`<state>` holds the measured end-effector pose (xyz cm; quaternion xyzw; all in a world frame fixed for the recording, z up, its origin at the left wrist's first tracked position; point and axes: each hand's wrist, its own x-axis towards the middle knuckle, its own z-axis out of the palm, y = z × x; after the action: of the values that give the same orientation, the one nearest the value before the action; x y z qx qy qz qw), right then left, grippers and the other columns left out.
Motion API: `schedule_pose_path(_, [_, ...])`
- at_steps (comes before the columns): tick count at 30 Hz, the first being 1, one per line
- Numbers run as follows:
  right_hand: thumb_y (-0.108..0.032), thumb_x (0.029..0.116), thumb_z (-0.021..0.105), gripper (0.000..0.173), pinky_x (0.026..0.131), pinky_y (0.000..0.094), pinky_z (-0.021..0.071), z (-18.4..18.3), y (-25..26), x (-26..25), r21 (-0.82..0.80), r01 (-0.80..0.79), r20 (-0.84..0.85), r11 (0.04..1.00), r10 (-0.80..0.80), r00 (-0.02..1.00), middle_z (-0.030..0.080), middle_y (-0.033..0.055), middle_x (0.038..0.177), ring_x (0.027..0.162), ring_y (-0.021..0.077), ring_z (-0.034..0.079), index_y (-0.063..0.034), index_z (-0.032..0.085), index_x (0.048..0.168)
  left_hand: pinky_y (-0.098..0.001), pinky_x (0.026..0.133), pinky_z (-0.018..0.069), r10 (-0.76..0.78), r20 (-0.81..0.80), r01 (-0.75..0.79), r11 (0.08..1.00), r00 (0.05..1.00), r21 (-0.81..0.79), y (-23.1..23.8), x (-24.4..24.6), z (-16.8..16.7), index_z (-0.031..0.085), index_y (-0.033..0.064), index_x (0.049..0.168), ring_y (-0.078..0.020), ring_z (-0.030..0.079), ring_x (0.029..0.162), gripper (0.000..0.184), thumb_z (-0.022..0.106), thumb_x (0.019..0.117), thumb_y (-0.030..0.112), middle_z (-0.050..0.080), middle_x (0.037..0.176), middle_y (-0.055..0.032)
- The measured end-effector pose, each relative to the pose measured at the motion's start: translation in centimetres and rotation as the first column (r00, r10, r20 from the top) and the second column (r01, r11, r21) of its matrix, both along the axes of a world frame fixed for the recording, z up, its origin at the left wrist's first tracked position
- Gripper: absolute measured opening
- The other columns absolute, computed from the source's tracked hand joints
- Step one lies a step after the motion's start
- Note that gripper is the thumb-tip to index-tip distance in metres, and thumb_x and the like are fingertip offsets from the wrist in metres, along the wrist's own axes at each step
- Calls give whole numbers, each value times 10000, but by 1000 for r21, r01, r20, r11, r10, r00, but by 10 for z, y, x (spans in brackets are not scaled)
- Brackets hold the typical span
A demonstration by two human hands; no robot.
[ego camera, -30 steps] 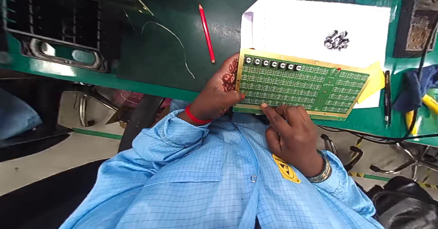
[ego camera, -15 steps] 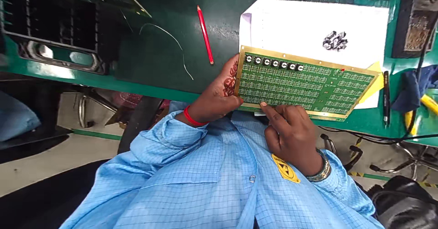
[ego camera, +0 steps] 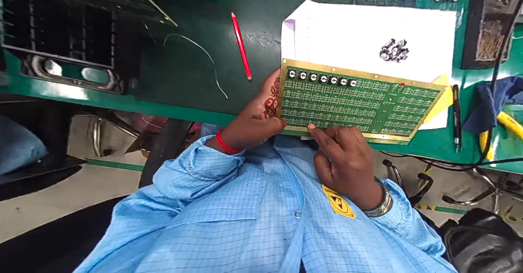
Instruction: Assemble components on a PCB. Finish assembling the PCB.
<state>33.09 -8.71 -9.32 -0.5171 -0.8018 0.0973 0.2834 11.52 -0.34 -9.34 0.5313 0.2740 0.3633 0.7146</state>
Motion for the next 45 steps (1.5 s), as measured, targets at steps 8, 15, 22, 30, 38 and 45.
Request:
schedule_pose_path(8, [-144, 940, 485, 380, 719, 347, 437, -1, -1, -1, 7, 2, -13, 1000, -2, 1000, 639, 108, 854, 794, 241, 570, -95, 763, 1195, -245, 975, 552, 6, 7, -6, 1000, 1000, 4, -1, -1, -1, 93, 61, 1548, -22, 613, 1166, 875, 504, 799, -130, 546, 1355, 54])
schedule_pose_path(15, [-147, 943, 475, 385, 716, 344, 431, -1, 0, -1, 15, 5, -2, 1000, -5, 1000, 629, 103, 844, 788, 240, 561, -98, 761, 1198, -237, 942, 564, 11, -21, -12, 1000, 1000, -28, -1, -2, 0, 96, 58, 1557, -31, 635, 1127, 883, 497, 793, -133, 567, 1335, 33])
schedule_pose_path(22, [-143, 941, 471, 393, 712, 350, 424, 0, 0, -1, 14, 9, 3, 1000, -9, 1000, 629, 103, 833, 775, 241, 557, -93, 758, 1204, -214, 919, 565, 33, -72, -35, 999, 997, -27, -2, -1, 4, 111, 40, 1561, -15, 634, 1109, 845, 473, 815, -121, 563, 1333, 21])
schedule_pose_path(30, [-152, 946, 473, 390, 722, 358, 434, 1, -1, -1, 0, 4, 2, 1000, -4, 1000, 640, 113, 846, 789, 250, 570, -85, 755, 1206, -214, 917, 561, 26, -53, -25, 1000, 998, 4, 0, -3, 1, 153, 40, 1554, -16, 632, 1102, 795, 444, 828, -107, 574, 1323, 23])
schedule_pose_path(38, [-146, 941, 479, 384, 711, 349, 429, 0, -1, -1, 10, 12, -1, 1000, -12, 1000, 632, 104, 833, 782, 241, 565, -90, 762, 1194, -238, 946, 555, 36, -32, -35, 999, 999, 24, 0, -2, -1, 156, 23, 1557, -40, 621, 1139, 780, 436, 840, -103, 560, 1349, 0])
schedule_pose_path(45, [-136, 934, 484, 382, 716, 344, 442, 1, 0, -2, 8, 17, -12, 1000, -17, 1000, 641, 102, 839, 787, 236, 574, -79, 760, 1193, -225, 942, 555, 47, -35, -46, 999, 998, 18, 0, -2, -1, 187, 54, 1548, -24, 625, 1128, 776, 439, 831, -105, 572, 1333, 36])
